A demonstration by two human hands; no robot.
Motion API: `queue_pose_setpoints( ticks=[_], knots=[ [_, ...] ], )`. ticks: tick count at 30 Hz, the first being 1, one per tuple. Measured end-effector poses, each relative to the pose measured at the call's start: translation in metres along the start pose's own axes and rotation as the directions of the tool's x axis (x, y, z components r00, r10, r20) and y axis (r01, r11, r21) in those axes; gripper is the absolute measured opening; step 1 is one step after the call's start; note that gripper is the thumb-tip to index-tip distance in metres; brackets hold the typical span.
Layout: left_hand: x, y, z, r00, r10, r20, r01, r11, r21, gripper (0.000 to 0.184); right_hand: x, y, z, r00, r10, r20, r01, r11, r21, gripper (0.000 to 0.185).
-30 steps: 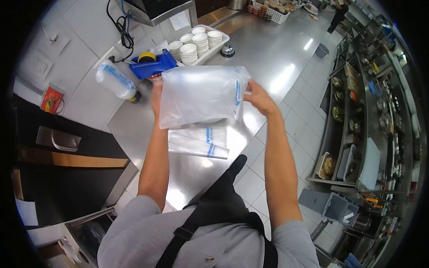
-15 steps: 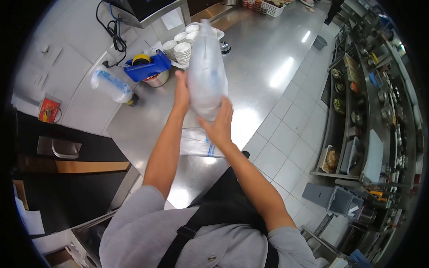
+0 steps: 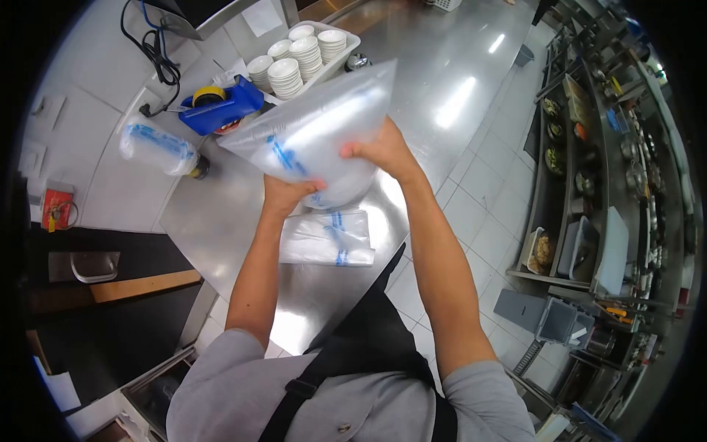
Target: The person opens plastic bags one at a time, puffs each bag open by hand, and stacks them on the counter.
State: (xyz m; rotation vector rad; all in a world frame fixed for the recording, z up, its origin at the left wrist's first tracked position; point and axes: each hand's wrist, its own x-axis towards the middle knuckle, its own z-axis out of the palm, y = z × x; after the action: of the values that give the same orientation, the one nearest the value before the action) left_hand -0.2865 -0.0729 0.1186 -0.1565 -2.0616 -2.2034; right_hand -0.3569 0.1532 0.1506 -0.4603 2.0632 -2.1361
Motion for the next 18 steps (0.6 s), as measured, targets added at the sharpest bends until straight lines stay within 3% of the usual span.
queue_pose_setpoints(
  ticks=[1,5,7,8,10,11,12,13,14,17,18],
  knots=[
    [0.001,-0.005,-0.002,1.0,-0.002,0.018,0.002,1.0,0.006,0.078,-0.005,0.003,0.0,0.998,0.038,0.049,-0.039,0.999,0.009,0.097],
    [0.007,-0.01,-0.015,0.974,-0.09,0.208,0.06,0.987,0.148,0.081,-0.036,-0.005,-0.005,0.992,0.042,0.12,0.014,0.9,-0.436,0.093],
    [0.011,-0.007,-0.016,0.957,-0.109,0.267,0.047,0.973,0.227,0.085,-0.039,0.005,0.003,0.995,0.093,-0.026,-0.095,0.885,-0.456,0.095],
    [0.014,-0.012,-0.016,0.964,-0.046,0.261,-0.02,0.97,0.244,0.088,-0.045,0.013,0.009,0.987,0.123,-0.101,-0.156,0.876,-0.456,0.096],
    [0.028,-0.022,-0.018,0.966,0.077,0.248,-0.15,0.946,0.289,0.092,-0.043,0.054,0.012,0.969,-0.123,-0.215,-0.012,0.844,-0.536,0.099],
    [0.036,-0.027,-0.02,0.964,0.065,0.259,-0.143,0.945,0.295,0.088,-0.044,0.071,0.016,0.938,-0.227,-0.262,0.038,0.819,-0.572,0.1],
    [0.039,-0.017,-0.025,0.941,-0.086,0.328,-0.092,0.867,0.489,0.079,-0.048,0.066,0.018,0.952,-0.18,-0.248,-0.009,0.792,-0.61,0.103],
    [0.035,-0.012,-0.025,0.931,-0.061,0.359,-0.134,0.86,0.492,0.072,-0.052,0.053,0.018,0.962,-0.136,-0.235,-0.05,0.762,-0.646,0.106],
    [0.032,-0.013,-0.031,0.904,-0.263,0.338,0.066,0.865,0.497,0.077,-0.064,0.048,0.018,0.967,-0.101,-0.234,-0.071,0.774,-0.629,0.105],
    [-0.018,-0.006,-0.042,0.98,0.07,0.185,-0.176,0.737,0.653,0.076,-0.094,0.033,0.008,0.962,-0.066,-0.265,-0.111,0.791,-0.602,0.101],
    [-0.042,-0.02,-0.057,0.982,0.104,0.159,-0.187,0.684,0.705,0.071,-0.121,0.045,0.016,0.95,-0.049,-0.31,-0.146,0.805,-0.576,0.098]
  ],
)
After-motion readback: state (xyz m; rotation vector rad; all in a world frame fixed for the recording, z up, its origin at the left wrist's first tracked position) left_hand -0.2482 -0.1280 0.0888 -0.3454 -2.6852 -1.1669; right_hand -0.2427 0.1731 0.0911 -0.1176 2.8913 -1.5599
